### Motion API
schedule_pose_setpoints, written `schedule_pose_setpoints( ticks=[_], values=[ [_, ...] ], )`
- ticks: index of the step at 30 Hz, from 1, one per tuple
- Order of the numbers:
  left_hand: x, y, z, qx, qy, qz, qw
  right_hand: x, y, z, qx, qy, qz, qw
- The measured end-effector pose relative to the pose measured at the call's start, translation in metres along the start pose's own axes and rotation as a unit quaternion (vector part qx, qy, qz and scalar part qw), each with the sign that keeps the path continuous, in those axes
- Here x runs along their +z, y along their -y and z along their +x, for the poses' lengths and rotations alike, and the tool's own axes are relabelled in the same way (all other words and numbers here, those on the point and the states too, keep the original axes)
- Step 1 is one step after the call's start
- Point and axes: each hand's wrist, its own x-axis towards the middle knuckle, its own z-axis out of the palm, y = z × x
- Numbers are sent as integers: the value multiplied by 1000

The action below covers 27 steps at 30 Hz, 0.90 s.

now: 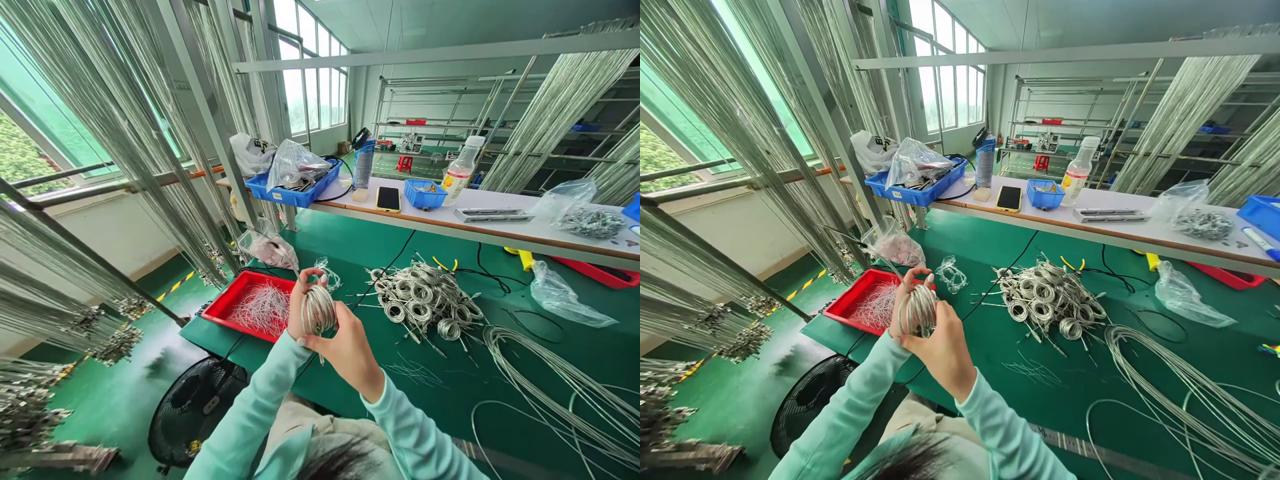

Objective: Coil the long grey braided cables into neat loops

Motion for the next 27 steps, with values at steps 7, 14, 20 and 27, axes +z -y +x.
schedule_pose_setpoints(
  ticks=[7,14,20,27],
  values=[
    [-4,-12,-4,6,20,41,999,-3,-3,5,69,83,163,981],
    [-3,-15,-4,-15,74,38,996,-6,4,6,129,147,325,925],
    [-6,-16,-7,-24,110,13,993,-17,5,5,63,171,279,943],
    [-3,-29,-15,-6,117,7,993,-23,5,-3,-28,32,104,994]
  ],
)
